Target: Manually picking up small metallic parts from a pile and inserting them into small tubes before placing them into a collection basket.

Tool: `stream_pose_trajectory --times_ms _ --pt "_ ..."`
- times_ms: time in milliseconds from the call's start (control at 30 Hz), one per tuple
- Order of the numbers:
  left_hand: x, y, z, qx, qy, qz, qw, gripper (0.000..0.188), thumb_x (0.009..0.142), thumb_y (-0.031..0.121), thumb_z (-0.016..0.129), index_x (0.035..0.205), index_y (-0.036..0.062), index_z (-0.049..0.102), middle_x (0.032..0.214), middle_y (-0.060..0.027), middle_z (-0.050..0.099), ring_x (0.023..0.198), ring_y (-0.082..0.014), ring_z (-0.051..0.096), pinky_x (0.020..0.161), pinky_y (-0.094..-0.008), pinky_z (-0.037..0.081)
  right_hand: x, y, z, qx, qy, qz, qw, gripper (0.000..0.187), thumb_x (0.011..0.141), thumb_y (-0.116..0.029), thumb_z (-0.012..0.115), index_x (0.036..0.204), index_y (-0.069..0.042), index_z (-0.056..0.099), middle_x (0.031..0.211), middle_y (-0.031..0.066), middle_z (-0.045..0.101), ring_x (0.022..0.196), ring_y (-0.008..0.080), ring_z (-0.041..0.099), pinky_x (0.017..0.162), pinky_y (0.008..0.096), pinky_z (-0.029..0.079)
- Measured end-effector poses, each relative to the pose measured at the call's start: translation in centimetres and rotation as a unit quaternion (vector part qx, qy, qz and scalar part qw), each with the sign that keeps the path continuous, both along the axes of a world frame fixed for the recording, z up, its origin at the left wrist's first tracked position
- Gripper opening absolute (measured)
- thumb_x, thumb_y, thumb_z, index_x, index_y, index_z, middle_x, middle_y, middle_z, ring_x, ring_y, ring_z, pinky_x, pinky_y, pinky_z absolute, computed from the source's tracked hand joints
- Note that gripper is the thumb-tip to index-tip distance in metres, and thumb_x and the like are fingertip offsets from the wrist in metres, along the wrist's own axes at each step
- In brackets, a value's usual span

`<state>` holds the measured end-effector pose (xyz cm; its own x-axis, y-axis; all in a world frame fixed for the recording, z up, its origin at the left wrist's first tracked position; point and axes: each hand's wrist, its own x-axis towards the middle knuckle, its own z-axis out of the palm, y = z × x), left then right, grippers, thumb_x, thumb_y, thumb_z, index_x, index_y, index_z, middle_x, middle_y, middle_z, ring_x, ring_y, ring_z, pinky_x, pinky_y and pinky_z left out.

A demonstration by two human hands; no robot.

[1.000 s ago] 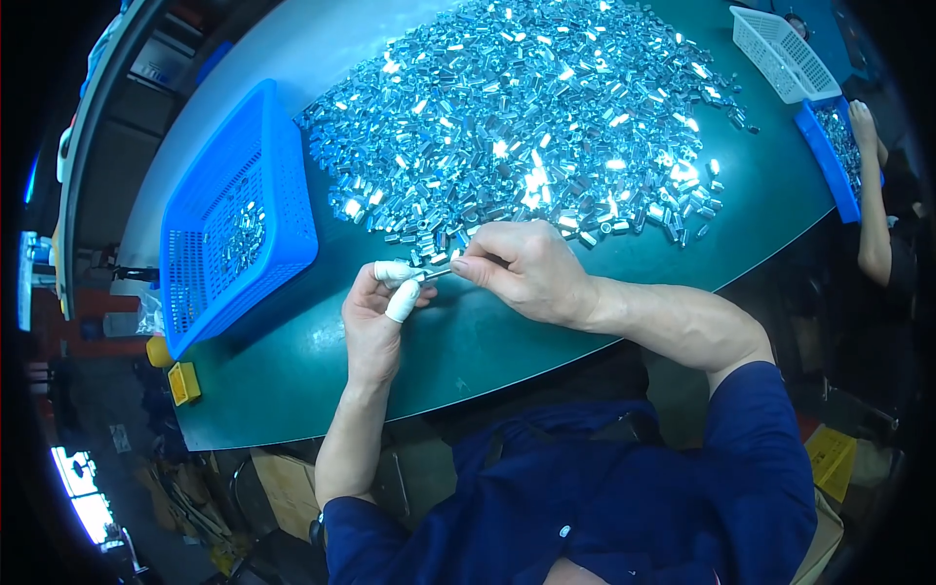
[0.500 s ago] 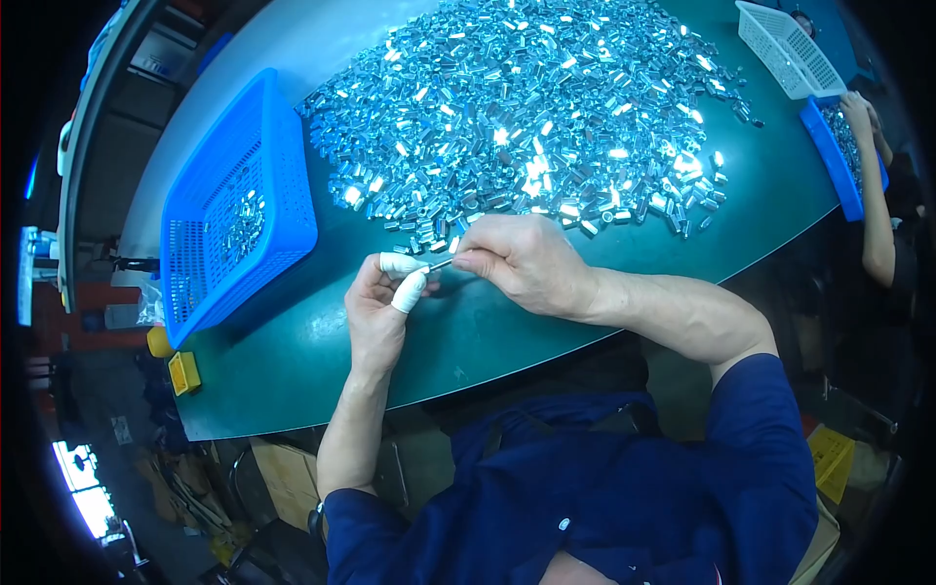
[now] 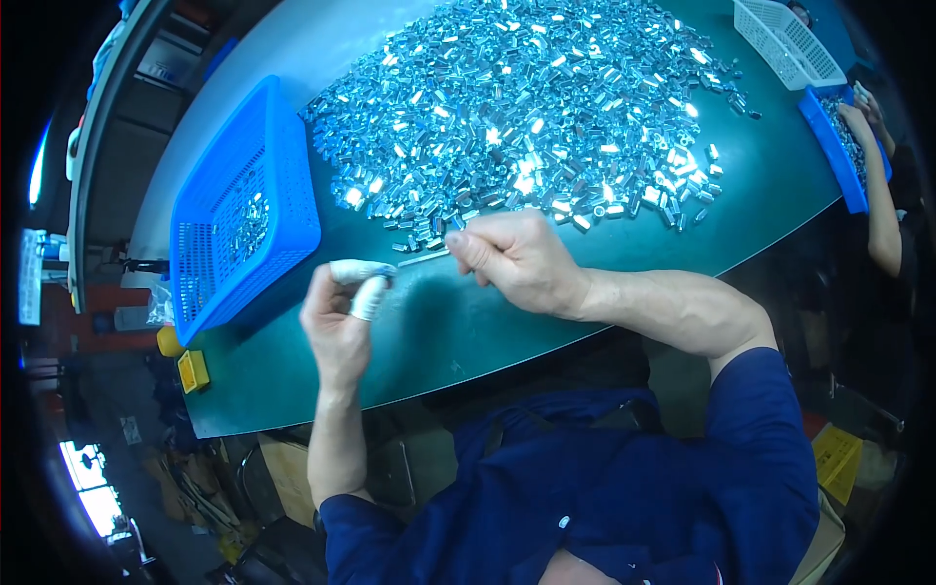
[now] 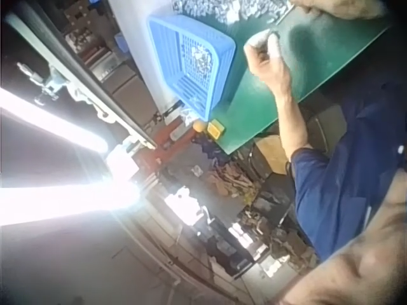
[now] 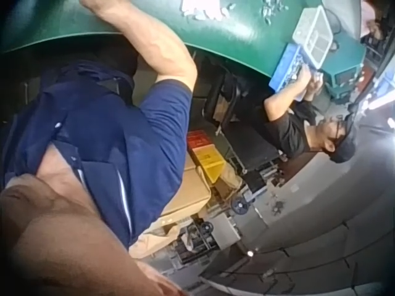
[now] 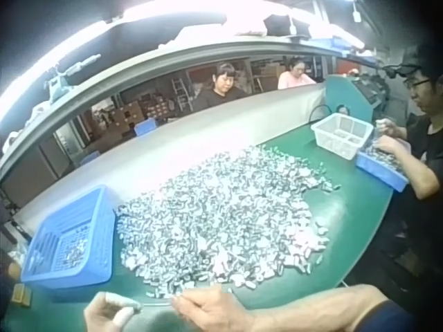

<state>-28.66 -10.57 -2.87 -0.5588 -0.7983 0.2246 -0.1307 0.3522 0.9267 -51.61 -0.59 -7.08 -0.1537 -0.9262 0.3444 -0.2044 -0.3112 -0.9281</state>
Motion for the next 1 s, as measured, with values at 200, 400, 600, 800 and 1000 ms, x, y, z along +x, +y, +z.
stream_pose_trajectory --times_ms 200,400,600,800,1000 --pt "3.4 -6.9 6.1 -0.32 -0.103 0.191 0.922 0.021 0.096 0.004 0.072 0.116 -0.0027 0.066 0.112 -0.0117 0.073 0.1 -0.0171 0.07 0.089 -0.0317 0.056 -0.3 -0.1 1.1 0.007 -0.079 -0.022 0.997 0.044 0.108 -0.028 0.059 0.074 -0.001 0.067 0.062 0.0053 0.063 0.055 0.011 0.059 0.052 0.0282 0.045" --pt "0.0 -3.6 2.8 -0.384 -0.235 0.048 0.892 0.034 0.087 0.008 0.081 0.119 0.0039 0.072 0.115 -0.0151 0.072 0.106 -0.0286 0.069 0.092 -0.0379 0.054 -0.4 -0.2 0.6 -0.059 -0.027 -0.043 0.997 0.044 0.107 -0.028 0.061 0.073 -0.001 0.067 0.059 0.0058 0.062 0.055 0.0112 0.06 0.052 0.0287 0.045" --pt "-1.9 -0.8 -2.2 -0.289 -0.318 0.018 0.903 0.032 0.082 0.006 0.082 0.112 0.0041 0.072 0.109 -0.0149 0.066 0.101 -0.0349 0.065 0.085 -0.0438 0.053 -0.3 -0.3 0.6 -0.062 -0.03 -0.06 0.996 0.042 0.106 -0.026 0.062 0.073 -0.001 0.067 0.06 0.0064 0.063 0.054 0.0121 0.06 0.05 0.0293 0.045" --pt "-0.6 -0.8 -3.5 -0.246 -0.267 0.027 0.931 0.035 0.081 0.006 0.083 0.112 0.0019 0.068 0.119 -0.0161 0.067 0.109 -0.0354 0.065 0.093 -0.0431 0.053 -0.4 -0.3 0.3 -0.065 0.014 -0.058 0.996 0.041 0.105 -0.026 0.063 0.074 -0.001 0.068 0.062 0.0071 0.064 0.054 0.0127 0.06 0.051 0.0297 0.045" --pt "-0.5 -1.0 -4.0 -0.277 -0.269 0.054 0.921 0.026 0.084 0.003 0.08 0.108 0.0016 0.07 0.12 -0.0178 0.068 0.114 -0.0347 0.064 0.099 -0.0428 0.052 -0.2 -0.3 0.4 -0.015 0.064 -0.044 0.997 0.028 0.1 -0.022 0.067 0.082 -0.001 0.07 0.068 0.0113 0.066 0.062 0.0201 0.064 0.058 0.0354 0.048"
